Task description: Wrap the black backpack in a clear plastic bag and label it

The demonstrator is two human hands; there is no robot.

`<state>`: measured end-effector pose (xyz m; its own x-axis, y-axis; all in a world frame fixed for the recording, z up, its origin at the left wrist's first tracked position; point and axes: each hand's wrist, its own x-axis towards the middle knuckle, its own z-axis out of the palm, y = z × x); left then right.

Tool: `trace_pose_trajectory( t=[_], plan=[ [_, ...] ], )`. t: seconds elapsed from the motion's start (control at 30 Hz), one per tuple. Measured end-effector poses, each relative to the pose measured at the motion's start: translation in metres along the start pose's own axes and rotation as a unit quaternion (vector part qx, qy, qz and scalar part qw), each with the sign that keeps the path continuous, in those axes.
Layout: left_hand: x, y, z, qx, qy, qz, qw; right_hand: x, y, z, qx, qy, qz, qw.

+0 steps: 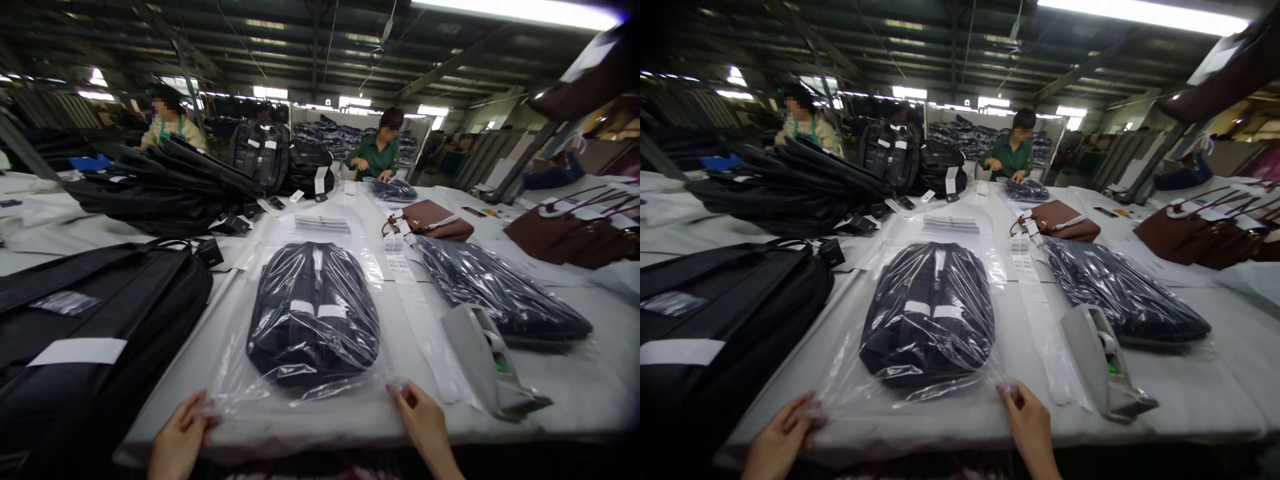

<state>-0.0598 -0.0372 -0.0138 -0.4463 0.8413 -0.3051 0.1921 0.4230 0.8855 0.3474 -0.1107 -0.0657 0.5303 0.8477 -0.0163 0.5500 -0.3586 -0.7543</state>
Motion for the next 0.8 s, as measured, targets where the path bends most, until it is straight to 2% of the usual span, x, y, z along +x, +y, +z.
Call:
trace_pose_trajectory(
  t=[0.07, 0.13, 0.2, 0.23, 0.33, 0.4, 0.47, 0.53, 0.67, 0.73, 0.8],
  plan=[
    [0.001, 0.001, -0.006, 0.007, 0.000, 0.003, 1.000, 0.000, 0.002, -0.005, 0.027, -0.012, -0.001, 1.000],
    [0.006, 0.003, -0.013, 0.010, 0.031, 0.047, 0.998, 0.004, 0.003, -0.015, 0.067, 0.017, 0.002, 0.998],
    [0.011, 0.000, -0.019, 0.011, 0.064, 0.083, 0.994, 0.003, 0.005, -0.024, 0.065, 0.056, 0.004, 0.996],
    [0.013, -0.005, -0.020, 0.007, 0.070, 0.075, 0.995, 0.000, 0.007, -0.026, 0.048, 0.063, 0.001, 0.997],
    [0.012, -0.024, -0.021, -0.023, 0.056, -0.006, 0.998, -0.017, 0.016, -0.021, 0.001, 0.036, -0.002, 0.999],
    [0.009, -0.031, -0.021, -0.006, 0.028, -0.013, 0.999, -0.026, 0.019, -0.017, -0.011, 0.033, -0.007, 0.999],
    [0.008, -0.032, -0.024, 0.059, 0.023, 0.028, 0.998, -0.032, 0.019, -0.017, -0.008, 0.052, -0.006, 0.999],
    [0.011, -0.034, -0.031, 0.088, 0.047, 0.066, 0.993, -0.035, 0.021, -0.019, 0.009, 0.061, 0.015, 0.998],
    [0.015, -0.058, -0.041, 0.059, 0.090, 0.091, 0.990, -0.043, 0.036, -0.020, 0.024, 0.024, 0.049, 0.998],
    [0.011, -0.068, -0.038, 0.058, 0.091, 0.107, 0.988, -0.046, 0.043, -0.018, 0.015, 0.039, 0.041, 0.998],
    [0.003, -0.066, -0.030, 0.068, 0.098, 0.135, 0.984, -0.047, 0.044, -0.016, 0.016, 0.071, 0.025, 0.997]
  ],
)
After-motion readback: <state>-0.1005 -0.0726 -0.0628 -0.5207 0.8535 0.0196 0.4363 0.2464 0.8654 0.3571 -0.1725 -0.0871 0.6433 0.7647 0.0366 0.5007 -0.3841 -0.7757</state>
